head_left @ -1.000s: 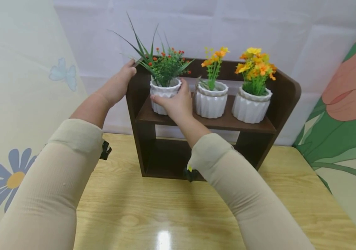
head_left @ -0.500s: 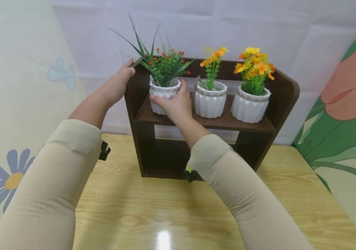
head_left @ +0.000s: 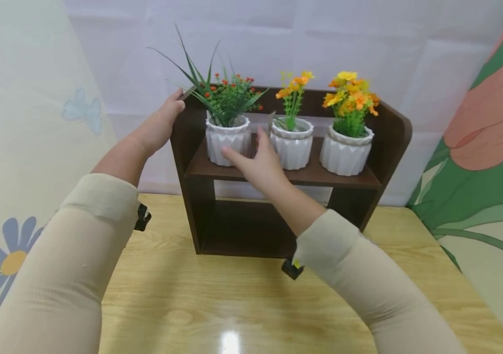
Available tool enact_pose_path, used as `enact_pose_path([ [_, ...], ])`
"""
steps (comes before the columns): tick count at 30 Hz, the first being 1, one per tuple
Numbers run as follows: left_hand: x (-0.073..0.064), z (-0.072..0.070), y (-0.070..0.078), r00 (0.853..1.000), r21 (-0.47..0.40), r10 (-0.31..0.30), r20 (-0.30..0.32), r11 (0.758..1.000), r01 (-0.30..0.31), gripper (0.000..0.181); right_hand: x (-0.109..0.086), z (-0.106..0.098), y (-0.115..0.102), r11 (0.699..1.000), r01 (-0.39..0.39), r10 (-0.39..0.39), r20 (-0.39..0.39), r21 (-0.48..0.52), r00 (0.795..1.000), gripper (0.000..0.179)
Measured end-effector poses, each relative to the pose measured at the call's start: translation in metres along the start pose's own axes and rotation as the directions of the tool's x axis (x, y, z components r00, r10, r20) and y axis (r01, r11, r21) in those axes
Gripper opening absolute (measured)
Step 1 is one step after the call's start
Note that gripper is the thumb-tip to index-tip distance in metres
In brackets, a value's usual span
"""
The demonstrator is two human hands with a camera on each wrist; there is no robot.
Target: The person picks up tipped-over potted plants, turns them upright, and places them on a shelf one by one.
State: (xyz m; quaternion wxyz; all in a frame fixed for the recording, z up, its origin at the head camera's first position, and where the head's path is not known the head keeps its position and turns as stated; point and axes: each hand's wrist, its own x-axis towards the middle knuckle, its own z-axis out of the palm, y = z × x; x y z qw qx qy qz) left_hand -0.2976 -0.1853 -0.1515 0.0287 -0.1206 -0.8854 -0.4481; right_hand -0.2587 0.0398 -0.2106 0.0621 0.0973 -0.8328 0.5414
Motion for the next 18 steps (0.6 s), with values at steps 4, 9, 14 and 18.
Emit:
enact_pose_path([
  [4,0.0,-0.003,-0.004,1.0,-0.026,0.007,0.005,1.0,-0.007,0.064,-0.032,-0.029,0.018,0.99,0.138,-0.137,0.053,-0.012,0.989,0.075],
  [9,-0.002,-0.011,-0.008,1.0,0.002,0.004,0.023,1.0,-0.004,0.064,-0.061,-0.077,0.052,0.961,0.25,-0.251,0.003,-0.116,0.968,0.05],
  [14,-0.005,-0.017,-0.013,0.999,-0.018,-0.012,0.032,1.0,0.012,0.063,-0.072,-0.126,0.089,0.953,0.228,-0.267,-0.195,-0.201,0.944,0.033],
  [18,-0.01,-0.018,-0.022,1.0,-0.111,0.012,0.027,0.994,-0.009,0.065,-0.074,-0.167,0.117,0.932,0.203,-0.306,-0.353,-0.299,0.884,0.031],
])
